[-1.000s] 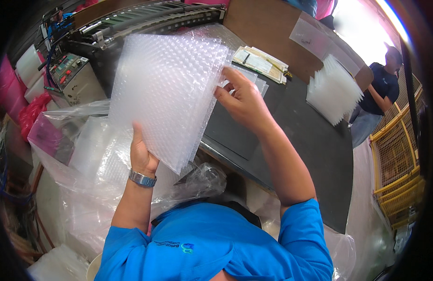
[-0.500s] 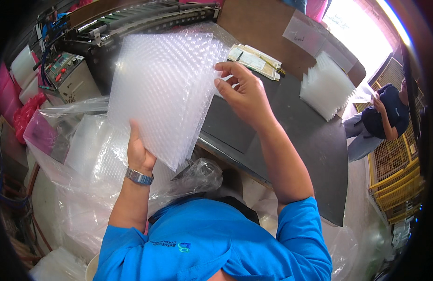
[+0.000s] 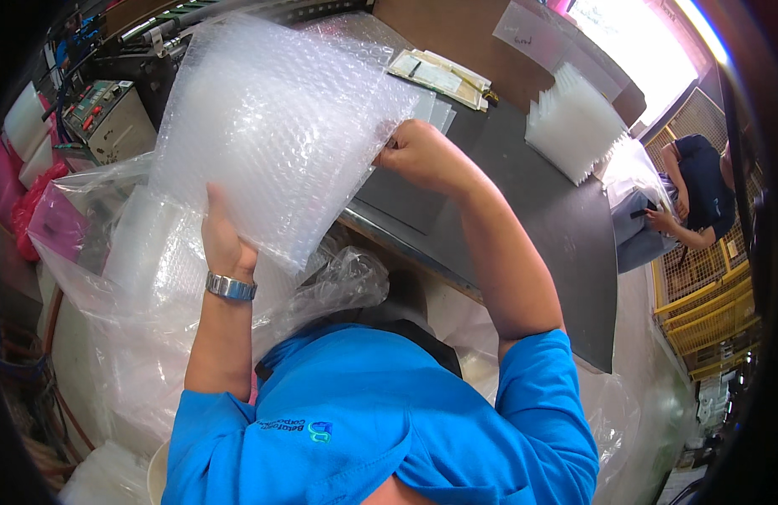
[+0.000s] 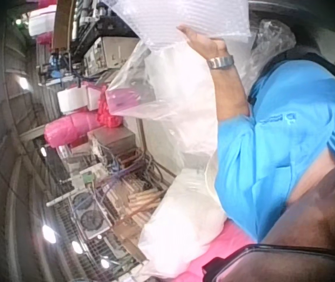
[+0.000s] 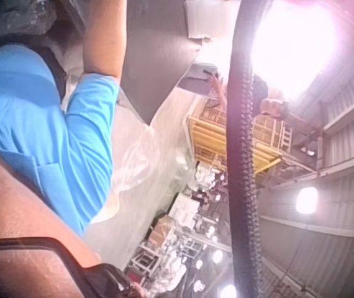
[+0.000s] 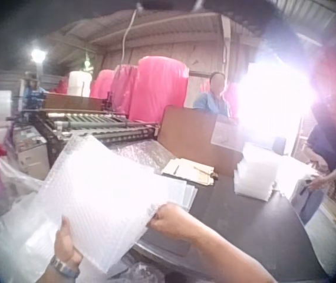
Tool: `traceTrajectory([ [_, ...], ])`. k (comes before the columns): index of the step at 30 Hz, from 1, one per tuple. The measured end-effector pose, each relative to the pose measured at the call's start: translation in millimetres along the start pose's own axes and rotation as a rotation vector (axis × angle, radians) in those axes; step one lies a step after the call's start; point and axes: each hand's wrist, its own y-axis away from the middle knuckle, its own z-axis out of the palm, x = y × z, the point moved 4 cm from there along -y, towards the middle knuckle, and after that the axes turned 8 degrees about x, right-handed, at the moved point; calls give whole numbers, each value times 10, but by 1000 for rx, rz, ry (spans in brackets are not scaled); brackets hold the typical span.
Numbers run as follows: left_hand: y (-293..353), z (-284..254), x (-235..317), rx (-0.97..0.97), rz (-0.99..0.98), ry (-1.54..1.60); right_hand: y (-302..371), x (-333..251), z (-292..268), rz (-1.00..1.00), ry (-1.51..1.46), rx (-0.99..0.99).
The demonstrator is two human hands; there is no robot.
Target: The person stands at a table and repeatedly picks up stacks of bubble wrap, separates individual sheets, and places them into a neat pile. Another person is visible in the background performing a similar task.
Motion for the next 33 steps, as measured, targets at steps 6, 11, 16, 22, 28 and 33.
traceTrajectory([
  [6,-133,-227,-81,149,-36,-78,99,-43,133,-128,-37,-29],
  [11,-312,-391,-192,79,-27,-189,145,-8,233,-61,-23,-119],
  [16,-228,-279,-199,69,-11,-180,163,53,309,-38,-92,-192],
  [22,-244,-257,-222,62,-44,-170,213,74,335,147,-250,-266],
  [28,-390,-465,-214,51,14,-191,279,101,362,165,-277,-362],
  [33,-93,-269,7,225,215,-153,321,310,238,268,-733,-322],
])
